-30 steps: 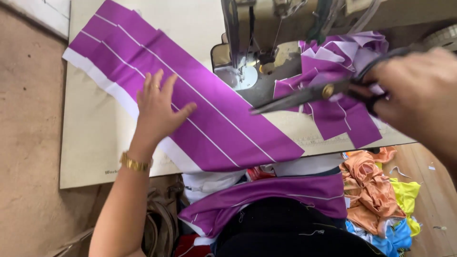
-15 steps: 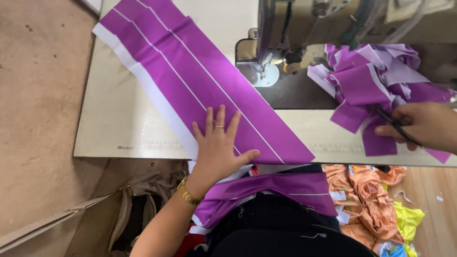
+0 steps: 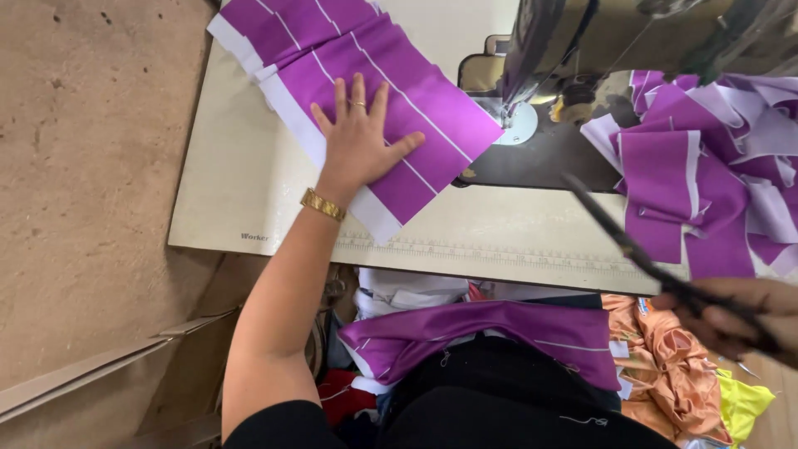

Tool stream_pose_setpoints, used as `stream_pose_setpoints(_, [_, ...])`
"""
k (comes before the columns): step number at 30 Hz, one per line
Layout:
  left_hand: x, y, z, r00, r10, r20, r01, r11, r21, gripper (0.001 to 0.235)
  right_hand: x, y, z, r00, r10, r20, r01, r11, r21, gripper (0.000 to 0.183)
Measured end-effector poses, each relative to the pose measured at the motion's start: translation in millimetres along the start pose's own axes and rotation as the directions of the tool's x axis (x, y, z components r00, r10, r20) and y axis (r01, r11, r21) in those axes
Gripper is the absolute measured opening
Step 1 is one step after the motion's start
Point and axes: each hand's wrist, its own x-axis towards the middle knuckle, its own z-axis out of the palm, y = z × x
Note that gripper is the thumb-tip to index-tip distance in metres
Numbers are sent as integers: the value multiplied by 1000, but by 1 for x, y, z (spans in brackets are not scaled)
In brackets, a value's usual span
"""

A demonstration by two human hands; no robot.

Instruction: The person is using a pair of scissors to cut strips of purple fabric with white stripes on a workstation table.

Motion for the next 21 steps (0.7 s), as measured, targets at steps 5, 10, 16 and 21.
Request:
stream_pose_setpoints(5, [-35,15,22,998,59,-38,-59,998,0,91,17,3,60,964,263,-37,-264,964,-18,45])
stream_pose_setpoints(10, [-55,30,36,985,145,-90,-141,989,47,90,22,-21,103,907,420,-26,-419,908,10,58])
stream_pose_setpoints(16, [-66,41,43,981,178,-79,-176,984,33,90,36,-38,126,962,13,273,2,999,-53,65])
stream_pose_setpoints(21, [-76,44,49,979,188,-79,-185,982,46,92,37,-11,112,998,-49,45,37,971,237,59])
